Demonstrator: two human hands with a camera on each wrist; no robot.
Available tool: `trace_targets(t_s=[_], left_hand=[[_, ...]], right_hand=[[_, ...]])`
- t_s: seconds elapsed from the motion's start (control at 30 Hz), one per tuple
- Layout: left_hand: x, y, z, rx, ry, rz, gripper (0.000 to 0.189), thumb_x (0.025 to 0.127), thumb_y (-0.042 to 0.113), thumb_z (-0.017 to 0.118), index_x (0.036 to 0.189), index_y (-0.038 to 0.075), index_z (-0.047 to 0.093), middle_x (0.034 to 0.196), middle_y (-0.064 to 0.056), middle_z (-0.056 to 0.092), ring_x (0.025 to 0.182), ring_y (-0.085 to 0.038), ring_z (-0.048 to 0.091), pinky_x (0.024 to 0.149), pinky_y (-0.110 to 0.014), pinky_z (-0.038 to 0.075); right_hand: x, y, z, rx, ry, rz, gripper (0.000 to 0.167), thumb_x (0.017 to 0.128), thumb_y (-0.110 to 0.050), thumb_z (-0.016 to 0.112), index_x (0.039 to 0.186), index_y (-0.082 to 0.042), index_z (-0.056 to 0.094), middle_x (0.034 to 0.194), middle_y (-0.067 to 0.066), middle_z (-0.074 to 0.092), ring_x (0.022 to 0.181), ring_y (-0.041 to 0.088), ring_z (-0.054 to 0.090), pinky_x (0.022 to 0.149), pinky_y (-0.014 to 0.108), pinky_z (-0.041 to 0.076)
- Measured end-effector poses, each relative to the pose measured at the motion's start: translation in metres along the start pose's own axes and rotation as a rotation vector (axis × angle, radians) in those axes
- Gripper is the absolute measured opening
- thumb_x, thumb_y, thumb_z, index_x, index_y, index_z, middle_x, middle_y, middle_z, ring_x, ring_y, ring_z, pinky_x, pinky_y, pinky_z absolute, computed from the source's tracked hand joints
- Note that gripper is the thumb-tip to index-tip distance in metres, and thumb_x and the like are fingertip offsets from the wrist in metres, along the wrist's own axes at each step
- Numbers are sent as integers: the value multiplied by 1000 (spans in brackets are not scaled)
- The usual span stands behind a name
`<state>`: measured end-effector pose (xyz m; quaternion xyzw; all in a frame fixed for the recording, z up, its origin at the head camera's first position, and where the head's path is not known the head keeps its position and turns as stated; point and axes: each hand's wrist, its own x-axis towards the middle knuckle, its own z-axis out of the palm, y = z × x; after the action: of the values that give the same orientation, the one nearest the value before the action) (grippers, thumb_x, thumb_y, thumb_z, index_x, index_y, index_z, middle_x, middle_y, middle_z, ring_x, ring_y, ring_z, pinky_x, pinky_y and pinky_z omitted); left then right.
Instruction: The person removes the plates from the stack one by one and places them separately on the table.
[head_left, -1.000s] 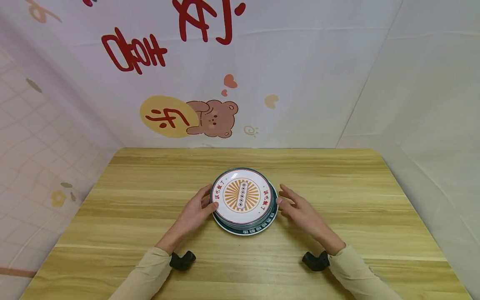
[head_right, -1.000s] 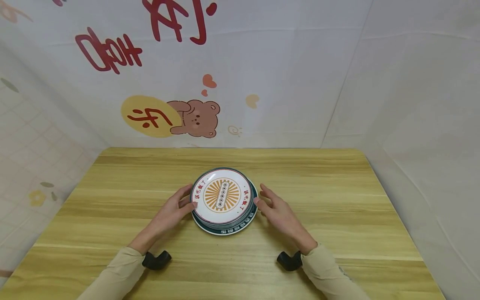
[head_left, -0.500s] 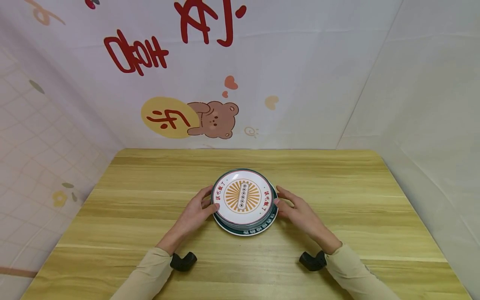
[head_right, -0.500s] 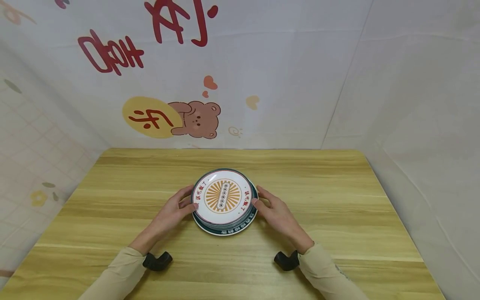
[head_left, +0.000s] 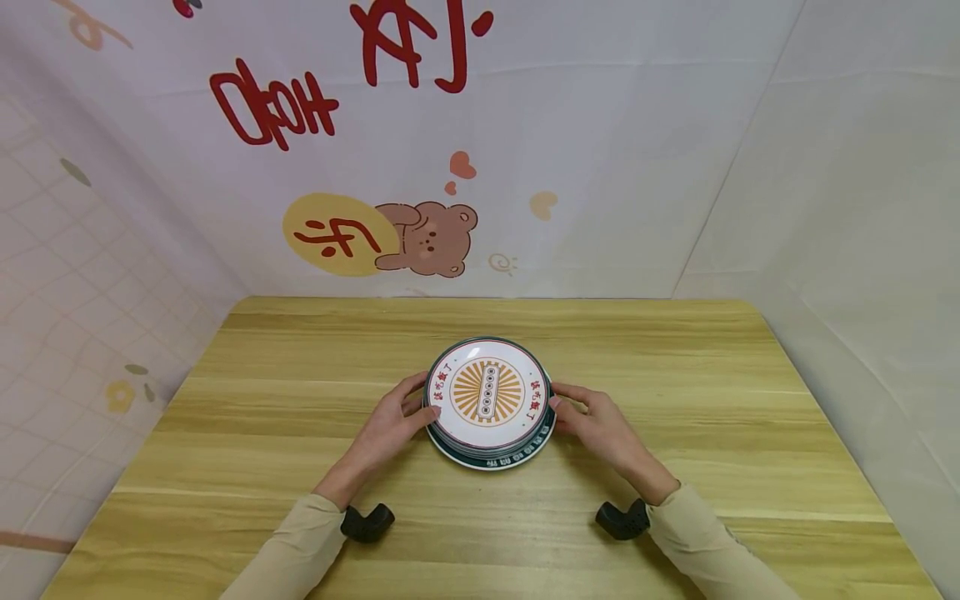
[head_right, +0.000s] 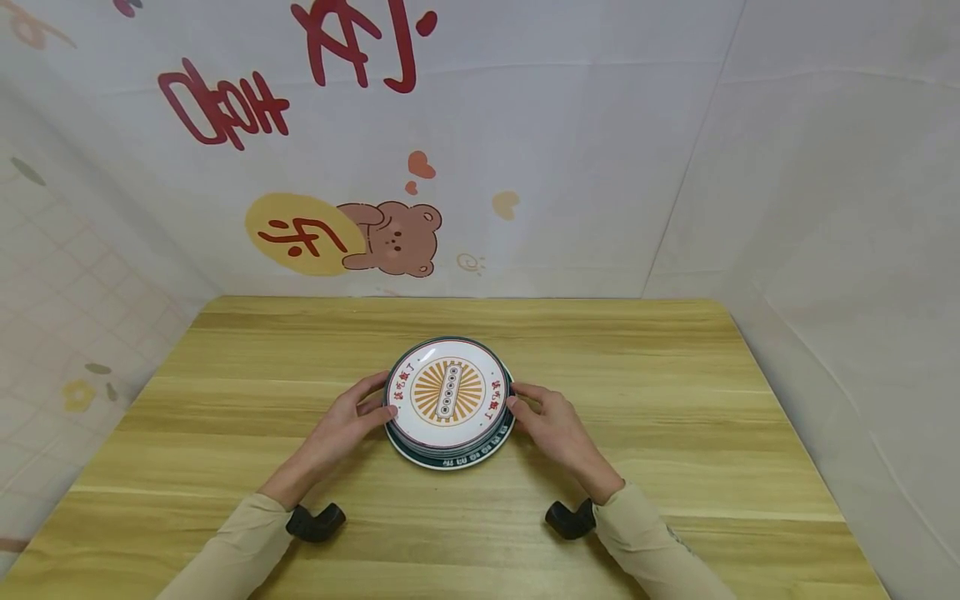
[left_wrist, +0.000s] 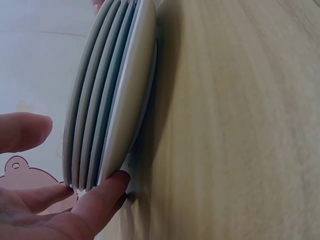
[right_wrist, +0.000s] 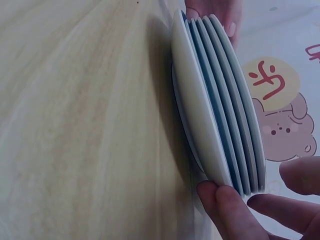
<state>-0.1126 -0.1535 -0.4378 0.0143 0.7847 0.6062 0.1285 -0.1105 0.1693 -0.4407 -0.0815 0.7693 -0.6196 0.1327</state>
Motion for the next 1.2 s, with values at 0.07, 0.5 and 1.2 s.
trace_targets(t_s=[0.07, 0.5, 1.2], left_hand=[[0, 1, 0, 11, 9, -2, 65, 100, 5, 63, 157, -4, 34, 161, -26, 35, 145, -41, 41, 113, -50, 43], [-3, 2, 0, 87, 32, 31, 53, 100, 9, 64, 150, -3, 50, 157, -24, 44, 136, -41, 52, 111, -51, 45], [-2, -7, 0, 112, 35, 33, 48, 101, -2, 58, 148, -1, 53, 148, -23, 54, 130, -36, 59, 107, -47, 50]], right_hand=[[1, 0, 0, -3, 4, 1, 48, 108, -15, 55, 145, 16, 47, 147, 36, 49, 112, 40, 69, 94, 40, 58], [5, 0, 2, -4, 51, 63, 43, 107, -14, 55, 138, 16, 55, 133, 32, 62, 109, 36, 71, 92, 40, 59], [7, -6, 4, 67, 150, 164, 34, 101, -6, 63, 126, 16, 60, 103, 18, 70, 82, 15, 71, 74, 29, 63]])
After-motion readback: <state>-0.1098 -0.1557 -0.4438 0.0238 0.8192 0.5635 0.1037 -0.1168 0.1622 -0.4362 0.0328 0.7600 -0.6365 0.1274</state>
